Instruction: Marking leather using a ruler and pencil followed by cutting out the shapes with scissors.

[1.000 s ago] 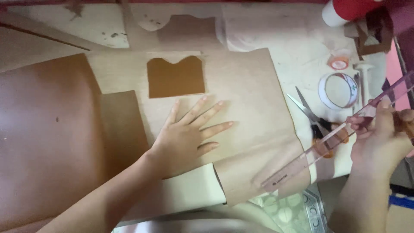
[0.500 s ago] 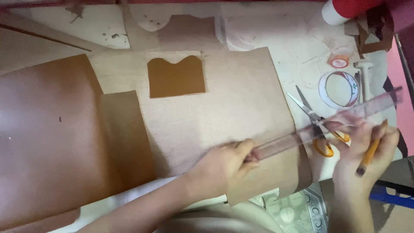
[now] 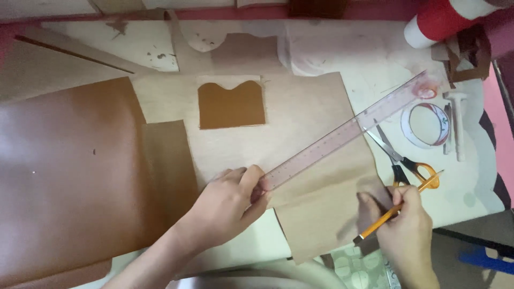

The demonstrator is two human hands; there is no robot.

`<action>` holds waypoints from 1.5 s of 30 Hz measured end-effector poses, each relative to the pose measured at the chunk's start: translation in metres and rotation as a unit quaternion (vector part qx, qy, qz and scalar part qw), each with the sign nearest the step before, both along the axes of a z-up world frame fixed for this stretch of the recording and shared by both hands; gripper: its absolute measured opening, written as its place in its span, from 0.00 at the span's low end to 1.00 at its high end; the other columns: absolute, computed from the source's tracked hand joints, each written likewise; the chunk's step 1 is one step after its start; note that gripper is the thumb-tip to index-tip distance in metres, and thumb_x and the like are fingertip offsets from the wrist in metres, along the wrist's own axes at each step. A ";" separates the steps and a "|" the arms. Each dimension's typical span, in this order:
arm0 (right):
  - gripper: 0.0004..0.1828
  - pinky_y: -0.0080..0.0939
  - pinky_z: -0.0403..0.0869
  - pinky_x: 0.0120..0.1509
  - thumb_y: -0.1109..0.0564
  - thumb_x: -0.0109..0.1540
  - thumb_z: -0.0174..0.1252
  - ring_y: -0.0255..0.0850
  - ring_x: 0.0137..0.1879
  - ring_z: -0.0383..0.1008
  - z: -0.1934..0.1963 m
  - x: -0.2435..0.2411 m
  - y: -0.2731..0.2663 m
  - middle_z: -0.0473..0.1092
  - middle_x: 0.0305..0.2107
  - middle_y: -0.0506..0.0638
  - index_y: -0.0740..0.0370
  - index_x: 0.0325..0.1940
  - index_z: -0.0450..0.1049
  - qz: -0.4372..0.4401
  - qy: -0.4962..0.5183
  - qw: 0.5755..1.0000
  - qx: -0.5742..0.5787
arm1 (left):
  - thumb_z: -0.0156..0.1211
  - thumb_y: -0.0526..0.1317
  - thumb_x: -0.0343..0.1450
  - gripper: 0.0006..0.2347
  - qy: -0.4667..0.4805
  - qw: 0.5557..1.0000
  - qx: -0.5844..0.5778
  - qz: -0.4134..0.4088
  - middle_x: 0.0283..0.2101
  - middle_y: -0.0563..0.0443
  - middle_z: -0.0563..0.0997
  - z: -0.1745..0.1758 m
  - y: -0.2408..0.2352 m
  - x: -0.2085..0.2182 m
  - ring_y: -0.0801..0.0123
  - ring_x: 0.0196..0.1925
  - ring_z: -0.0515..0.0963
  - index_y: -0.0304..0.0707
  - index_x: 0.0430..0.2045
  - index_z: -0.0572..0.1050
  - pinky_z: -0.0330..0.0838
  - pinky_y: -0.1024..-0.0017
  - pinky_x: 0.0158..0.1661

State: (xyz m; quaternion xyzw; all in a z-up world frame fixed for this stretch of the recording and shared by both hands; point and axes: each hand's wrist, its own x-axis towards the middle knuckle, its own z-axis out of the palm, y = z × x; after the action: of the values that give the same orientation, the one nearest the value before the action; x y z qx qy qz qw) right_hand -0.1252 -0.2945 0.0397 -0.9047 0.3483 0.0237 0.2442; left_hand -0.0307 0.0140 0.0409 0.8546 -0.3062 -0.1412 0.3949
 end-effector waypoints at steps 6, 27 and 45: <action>0.26 0.45 0.68 0.52 0.51 0.62 0.69 0.49 0.44 0.76 -0.008 0.035 -0.008 0.76 0.40 0.48 0.57 0.35 0.54 0.075 -0.127 0.989 -0.009 | 0.59 0.39 0.69 0.05 -0.127 0.990 0.043 0.031 0.32 0.54 0.78 -0.002 0.044 0.023 0.59 0.34 0.76 0.46 0.31 0.69 0.67 0.59 0.44; 0.24 0.35 0.68 0.61 0.59 0.62 0.65 0.39 0.52 0.75 0.010 0.149 0.036 0.75 0.44 0.55 0.50 0.35 0.51 0.245 -0.342 0.861 0.285 | 0.53 0.39 0.74 0.12 0.038 0.995 -0.046 0.079 0.50 0.49 0.77 0.050 0.072 0.022 0.65 0.53 0.77 0.38 0.50 0.70 0.69 0.69 0.53; 0.23 0.40 0.75 0.60 0.59 0.60 0.68 0.38 0.54 0.77 -0.045 0.209 0.080 0.77 0.47 0.54 0.52 0.31 0.55 0.292 -0.288 0.834 0.369 | 0.53 0.39 0.73 0.16 -0.091 0.989 0.028 0.117 0.47 0.52 0.82 0.006 0.070 0.001 0.58 0.48 0.81 0.36 0.56 0.70 0.76 0.65 0.44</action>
State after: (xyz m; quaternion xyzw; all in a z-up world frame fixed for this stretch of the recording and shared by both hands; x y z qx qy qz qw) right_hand 0.0842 -0.2143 -0.0055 -0.7730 -0.0527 -0.0408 0.6309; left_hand -0.0294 0.0840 0.0470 0.9045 -0.2349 -0.0242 0.3553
